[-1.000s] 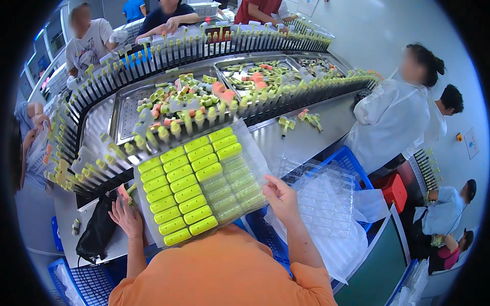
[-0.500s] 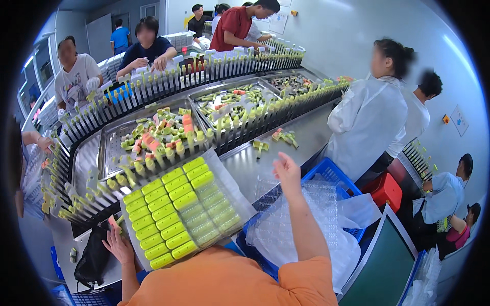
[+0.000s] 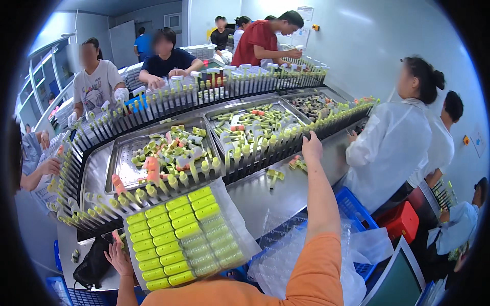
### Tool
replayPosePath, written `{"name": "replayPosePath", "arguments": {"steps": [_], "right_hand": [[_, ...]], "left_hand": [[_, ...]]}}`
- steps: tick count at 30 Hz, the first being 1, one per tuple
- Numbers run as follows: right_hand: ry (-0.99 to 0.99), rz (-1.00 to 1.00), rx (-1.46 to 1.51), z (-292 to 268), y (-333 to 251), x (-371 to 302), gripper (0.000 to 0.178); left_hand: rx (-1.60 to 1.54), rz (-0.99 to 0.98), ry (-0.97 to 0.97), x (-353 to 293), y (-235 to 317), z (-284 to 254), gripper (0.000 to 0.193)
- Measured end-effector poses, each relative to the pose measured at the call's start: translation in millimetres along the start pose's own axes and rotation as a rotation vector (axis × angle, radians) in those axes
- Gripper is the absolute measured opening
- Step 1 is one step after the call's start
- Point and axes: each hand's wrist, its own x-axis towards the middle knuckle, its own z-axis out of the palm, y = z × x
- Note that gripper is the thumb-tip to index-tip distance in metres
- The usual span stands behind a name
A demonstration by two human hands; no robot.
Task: The person places a filled plastic tray onto the conveyor table, takes an empty plastic tray from a bin, and packs parts picked from the rotating line into the tray slots by hand.
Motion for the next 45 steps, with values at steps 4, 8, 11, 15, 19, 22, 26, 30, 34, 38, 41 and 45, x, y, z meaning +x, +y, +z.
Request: {"name": "replayPosePath", "arguments": {"steps": [4,8,11,15,19,22,26,30,34,38,41,45], "right_hand": [[0.001,-0.017,-0.125,44.4,-17.4,24.6,0.053],[-0.049,-0.057,-0.187,67.4,-25.4,31.5,0.047],[-0.155,-0.082,-0.204,71.5,-30.0,36.0,0.041],[-0.099,-0.210,-0.263,61.8,-70.1,12.5,0.029],[0.082,-0.492,-0.036,58.4,-95.7,27.7,0.027],[0.058,-0.518,-0.121,51.9,-110.6,-2.0,0.029],[-0.061,-0.349,-0.502,71.0,-53.4,-67.8,0.044],[-0.426,-0.206,-0.519,90.1,7.3,-127.7,0.055],[-0.513,-0.003,-0.482,115.2,53.0,-117.6,0.060],[-0.721,-0.176,-0.047,97.5,22.7,-137.9,0.038],[-0.639,-0.187,0.697,57.7,-64.8,-179.3,0.017],[-0.599,-0.207,0.775,78.4,-135.0,-194.0,0.020]], "left_hand": [[0.028,0.013,0.011,-4.5,-6.4,3.7,0.050],[0.024,-0.010,-0.023,-0.1,-1.8,0.0,0.049],[0.003,-0.026,-0.031,0.8,-1.5,-3.2,0.048],[0.006,-0.014,0.002,-1.1,-2.2,-6.0,0.046],[-0.033,-0.012,-0.012,5.7,3.9,-3.6,0.045],[-0.029,-0.027,-0.037,4.7,0.2,-3.6,0.046],[-0.036,-0.025,0.012,5.8,4.5,-7.2,0.047],[-0.047,-0.037,0.001,6.0,1.4,-5.4,0.049],[-0.049,-0.019,-0.012,6.9,3.5,-5.1,0.048],[-0.053,-0.037,-0.005,1.6,0.1,-11.4,0.048],[-0.093,-0.053,-0.007,3.4,3.1,-16.6,0.047],[-0.113,-0.041,0.021,5.3,3.1,-14.9,0.044]]}}
